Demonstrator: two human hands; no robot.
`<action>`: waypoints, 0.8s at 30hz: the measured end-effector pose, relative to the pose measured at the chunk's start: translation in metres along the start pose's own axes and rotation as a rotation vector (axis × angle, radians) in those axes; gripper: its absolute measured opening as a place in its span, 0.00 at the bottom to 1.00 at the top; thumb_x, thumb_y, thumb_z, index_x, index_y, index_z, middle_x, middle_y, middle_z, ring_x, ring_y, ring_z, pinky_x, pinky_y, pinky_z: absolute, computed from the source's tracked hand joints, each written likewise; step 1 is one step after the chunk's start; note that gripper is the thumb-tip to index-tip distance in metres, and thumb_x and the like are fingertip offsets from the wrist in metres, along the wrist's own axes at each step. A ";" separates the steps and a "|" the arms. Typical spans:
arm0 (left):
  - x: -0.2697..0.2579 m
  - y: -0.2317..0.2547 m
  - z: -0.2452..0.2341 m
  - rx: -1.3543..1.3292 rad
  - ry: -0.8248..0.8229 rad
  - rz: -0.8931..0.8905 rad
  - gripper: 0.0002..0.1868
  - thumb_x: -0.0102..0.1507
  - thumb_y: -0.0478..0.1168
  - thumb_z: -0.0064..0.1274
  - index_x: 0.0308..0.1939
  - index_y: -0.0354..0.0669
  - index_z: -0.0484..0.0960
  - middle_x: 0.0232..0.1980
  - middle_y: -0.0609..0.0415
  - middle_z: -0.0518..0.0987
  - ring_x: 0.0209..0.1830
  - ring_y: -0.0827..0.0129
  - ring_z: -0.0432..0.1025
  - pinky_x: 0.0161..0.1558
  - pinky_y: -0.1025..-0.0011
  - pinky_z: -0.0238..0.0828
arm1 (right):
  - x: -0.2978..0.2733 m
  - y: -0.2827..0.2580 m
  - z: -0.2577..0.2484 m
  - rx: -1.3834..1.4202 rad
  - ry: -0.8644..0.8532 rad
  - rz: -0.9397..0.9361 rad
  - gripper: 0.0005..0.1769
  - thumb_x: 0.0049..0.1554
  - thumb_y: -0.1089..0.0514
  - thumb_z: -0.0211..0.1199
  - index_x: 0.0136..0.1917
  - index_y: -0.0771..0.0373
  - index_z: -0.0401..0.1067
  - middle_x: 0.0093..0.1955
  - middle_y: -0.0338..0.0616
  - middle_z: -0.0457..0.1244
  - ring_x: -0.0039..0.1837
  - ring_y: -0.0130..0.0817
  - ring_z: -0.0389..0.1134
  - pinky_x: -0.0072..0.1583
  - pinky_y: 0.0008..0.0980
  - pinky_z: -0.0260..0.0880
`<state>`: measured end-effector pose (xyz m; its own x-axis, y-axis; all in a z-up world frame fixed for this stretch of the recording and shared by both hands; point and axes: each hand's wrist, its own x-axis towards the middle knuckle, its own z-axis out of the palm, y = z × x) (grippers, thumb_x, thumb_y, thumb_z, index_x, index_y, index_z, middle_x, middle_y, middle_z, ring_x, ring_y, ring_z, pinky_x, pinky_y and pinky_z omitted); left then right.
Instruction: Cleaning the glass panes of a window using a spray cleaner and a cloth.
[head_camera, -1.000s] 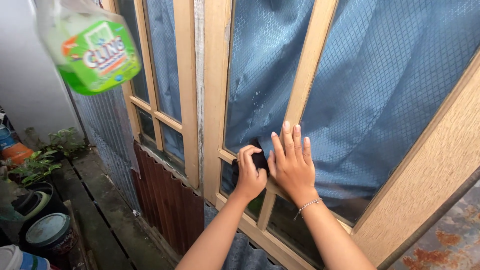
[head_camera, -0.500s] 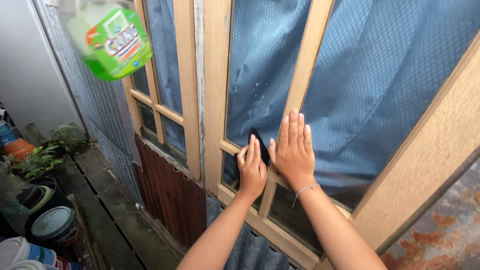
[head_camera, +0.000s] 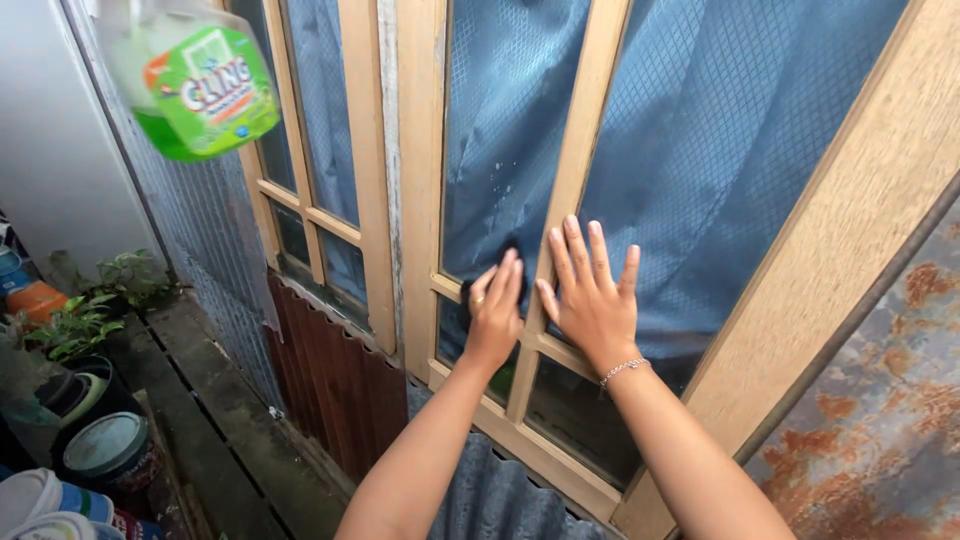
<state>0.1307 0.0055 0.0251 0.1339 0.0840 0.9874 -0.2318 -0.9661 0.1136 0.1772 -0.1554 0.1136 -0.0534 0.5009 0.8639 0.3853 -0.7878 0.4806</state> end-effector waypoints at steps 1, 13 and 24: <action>-0.004 -0.005 0.002 0.004 0.002 0.001 0.32 0.62 0.23 0.47 0.73 0.33 0.68 0.78 0.44 0.65 0.68 0.48 0.66 0.71 0.59 0.59 | -0.001 0.000 0.000 0.002 0.003 0.000 0.40 0.65 0.30 0.51 0.83 0.50 0.60 0.85 0.40 0.50 0.85 0.41 0.46 0.79 0.63 0.29; 0.066 0.005 0.008 -0.004 0.063 0.045 0.31 0.62 0.24 0.43 0.72 0.31 0.69 0.79 0.44 0.64 0.70 0.51 0.67 0.71 0.61 0.57 | 0.001 0.000 -0.008 0.022 -0.007 -0.015 0.39 0.64 0.34 0.50 0.82 0.53 0.60 0.85 0.42 0.50 0.84 0.42 0.48 0.78 0.60 0.35; 0.113 0.003 0.010 0.053 0.129 -0.050 0.32 0.61 0.23 0.43 0.72 0.34 0.71 0.78 0.46 0.66 0.69 0.53 0.66 0.70 0.61 0.56 | 0.003 -0.005 -0.008 0.024 0.020 -0.004 0.37 0.64 0.35 0.52 0.79 0.56 0.64 0.82 0.43 0.54 0.82 0.41 0.52 0.78 0.59 0.38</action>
